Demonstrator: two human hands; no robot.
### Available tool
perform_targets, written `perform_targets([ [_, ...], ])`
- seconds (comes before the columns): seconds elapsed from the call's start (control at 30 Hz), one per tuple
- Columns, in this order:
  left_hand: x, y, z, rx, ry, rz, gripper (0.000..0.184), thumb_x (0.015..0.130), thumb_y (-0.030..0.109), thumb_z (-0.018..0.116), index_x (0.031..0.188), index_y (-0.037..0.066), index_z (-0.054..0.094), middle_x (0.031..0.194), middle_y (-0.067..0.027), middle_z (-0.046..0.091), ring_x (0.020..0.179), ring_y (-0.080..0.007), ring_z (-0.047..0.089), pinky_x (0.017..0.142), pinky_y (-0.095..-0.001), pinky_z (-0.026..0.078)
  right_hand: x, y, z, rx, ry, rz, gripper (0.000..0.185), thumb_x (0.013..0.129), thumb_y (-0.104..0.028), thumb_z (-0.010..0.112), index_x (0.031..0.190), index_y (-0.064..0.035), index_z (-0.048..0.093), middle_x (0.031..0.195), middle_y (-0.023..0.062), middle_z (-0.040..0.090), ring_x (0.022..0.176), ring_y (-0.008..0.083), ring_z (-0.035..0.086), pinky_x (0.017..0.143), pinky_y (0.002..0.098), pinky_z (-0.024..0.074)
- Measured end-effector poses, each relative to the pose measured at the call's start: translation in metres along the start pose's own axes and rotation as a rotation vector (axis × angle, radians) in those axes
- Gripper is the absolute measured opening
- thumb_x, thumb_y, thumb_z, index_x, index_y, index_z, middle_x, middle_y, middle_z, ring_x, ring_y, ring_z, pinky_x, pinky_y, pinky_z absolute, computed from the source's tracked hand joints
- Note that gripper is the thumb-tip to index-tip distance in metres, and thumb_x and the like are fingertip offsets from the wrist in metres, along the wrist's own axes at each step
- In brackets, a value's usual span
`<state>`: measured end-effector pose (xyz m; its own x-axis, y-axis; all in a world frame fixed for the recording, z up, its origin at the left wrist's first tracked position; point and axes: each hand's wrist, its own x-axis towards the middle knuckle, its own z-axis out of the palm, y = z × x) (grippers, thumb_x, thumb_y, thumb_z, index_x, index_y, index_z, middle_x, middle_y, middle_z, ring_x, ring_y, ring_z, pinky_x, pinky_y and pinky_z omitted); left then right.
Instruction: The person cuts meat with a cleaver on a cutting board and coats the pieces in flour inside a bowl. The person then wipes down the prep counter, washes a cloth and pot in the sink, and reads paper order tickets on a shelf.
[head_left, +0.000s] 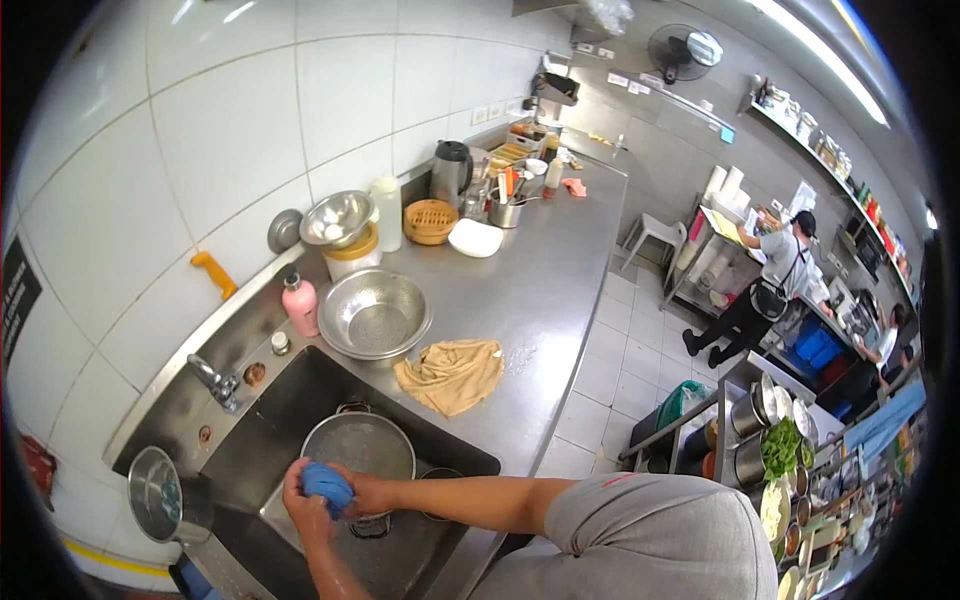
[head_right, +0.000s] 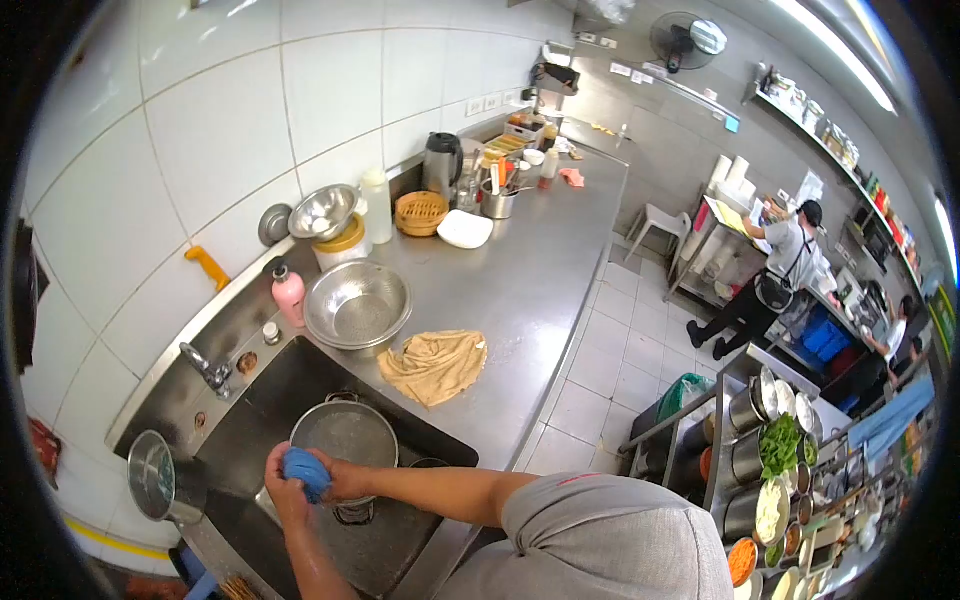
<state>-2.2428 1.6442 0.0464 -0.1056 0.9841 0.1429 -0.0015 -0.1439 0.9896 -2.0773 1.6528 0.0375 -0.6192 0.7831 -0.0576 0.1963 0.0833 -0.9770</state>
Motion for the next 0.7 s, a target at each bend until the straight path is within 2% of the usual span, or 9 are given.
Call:
perform_targets([
  [0.03, -0.001, -0.019, 0.004, -0.558, 0.216, -0.163, 0.045, 0.086, 0.007, 0.062, 0.131, 0.002, 0.066, 0.126, -0.0156, 0.068, 0.115, -0.0364, 0.068, 0.104, -0.0486, 0.055, -0.002, -0.01, 0.0, 0.268, 0.07, 0.125, 0.1, 0.078, -0.015, 0.085, 0.162, -0.0067, 0.03, 0.136, 0.0225, 0.067, 0.125, 0.0408, 0.064, 0.106, 0.0491, 0.0503],
  [0.07, -0.003, -0.039, 0.005, -0.559, 0.203, -0.157, 0.045, 0.086, 0.007, 0.062, 0.131, 0.002, 0.066, 0.126, -0.0156, 0.068, 0.115, -0.0364, 0.068, 0.104, -0.0486, 0.055, 0.008, 0.002, 0.004, 0.265, 0.081, 0.117, 0.1, 0.078, -0.015, 0.085, 0.162, -0.0067, 0.03, 0.136, 0.0225, 0.067, 0.125, 0.0408, 0.064, 0.106, 0.0491, 0.0503],
  [0.13, -0.005, -0.079, 0.01, -1.029, 0.397, -0.512, 0.053, 0.1, 0.037, 0.05, 0.14, 0.003, 0.059, 0.136, -0.0161, 0.065, 0.121, -0.0372, 0.066, 0.107, -0.0531, 0.052, 0.032, 0.05, 0.022, -0.205, 0.42, 0.066, 0.088, 0.087, -0.022, 0.077, 0.161, -0.0074, 0.032, 0.125, 0.0239, 0.071, 0.113, 0.0399, 0.07, 0.095, 0.0481, 0.0554],
  [0.27, -0.047, -0.072, 0.049, -0.992, 0.387, -0.77, 0.065, 0.103, 0.049, 0.041, 0.146, 0.002, 0.052, 0.144, -0.0191, 0.059, 0.132, -0.0367, 0.06, 0.112, -0.0556, 0.048, 0.018, 0.044, 0.049, -0.04, 0.636, 0.383, 0.083, 0.091, -0.031, 0.073, 0.161, -0.0106, 0.033, 0.135, 0.0259, 0.066, 0.124, 0.0414, 0.066, 0.1, 0.0551, 0.0523],
  [0.37, -0.073, -0.077, 0.04, -1.146, 0.247, -0.821, 0.068, 0.103, 0.051, 0.041, 0.152, 0.004, 0.048, 0.154, -0.0179, 0.052, 0.141, -0.0366, 0.053, 0.116, -0.0576, 0.044, -0.022, 0.012, 0.048, -0.396, 0.438, 0.511, 0.092, 0.09, -0.03, 0.075, 0.165, -0.0132, 0.026, 0.158, 0.0261, 0.047, 0.147, 0.0475, 0.044, 0.111, 0.0651, 0.0419],
  [0.47, -0.088, -0.065, 0.037, -1.252, 0.056, -0.656, 0.071, 0.1, 0.056, 0.048, 0.156, 0.012, 0.046, 0.159, -0.0162, 0.047, 0.146, -0.0367, 0.047, 0.115, -0.0576, 0.044, -0.034, 0.017, 0.043, -0.811, 0.347, 0.28, 0.109, 0.082, -0.034, 0.083, 0.169, -0.0166, 0.019, 0.171, 0.024, 0.027, 0.16, 0.0485, 0.019, 0.122, 0.0703, 0.026],
  [0.53, -0.089, -0.055, 0.031, -1.189, 0.006, -0.529, 0.074, 0.097, 0.059, 0.055, 0.158, 0.017, 0.046, 0.16, -0.0164, 0.046, 0.147, -0.0371, 0.046, 0.114, -0.0568, 0.046, -0.036, 0.028, 0.021, -0.744, -0.155, -0.111, 0.116, 0.076, -0.044, 0.085, 0.17, -0.0198, 0.02, 0.176, 0.0227, 0.011, 0.163, 0.0484, 0.008, 0.127, 0.0673, 0.019],
  [0.63, -0.088, -0.09, -0.022, -0.846, -0.08, -0.556, 0.077, 0.09, 0.05, 0.074, 0.158, 0.025, 0.046, 0.153, -0.0131, 0.055, 0.14, -0.0354, 0.052, 0.11, -0.0574, 0.047, -0.044, 0.004, -0.001, -0.763, -0.265, -0.481, 0.129, 0.067, -0.041, 0.093, 0.171, -0.0251, 0.018, 0.176, 0.0193, 0.017, 0.161, 0.0506, 0.01, 0.127, 0.0687, 0.0153],
  [0.7, -0.085, -0.131, -0.065, -0.975, -0.496, -0.621, 0.065, 0.086, 0.02, 0.077, 0.148, 0.021, 0.057, 0.144, -0.004, 0.058, 0.121, -0.0246, 0.064, 0.089, -0.0424, 0.058, -0.04, -0.017, -0.019, -0.939, -0.295, -0.655, 0.125, 0.067, -0.042, 0.093, 0.168, -0.0249, 0.023, 0.175, 0.0186, 0.019, 0.161, 0.0497, 0.014, 0.127, 0.0678, 0.0178],
])
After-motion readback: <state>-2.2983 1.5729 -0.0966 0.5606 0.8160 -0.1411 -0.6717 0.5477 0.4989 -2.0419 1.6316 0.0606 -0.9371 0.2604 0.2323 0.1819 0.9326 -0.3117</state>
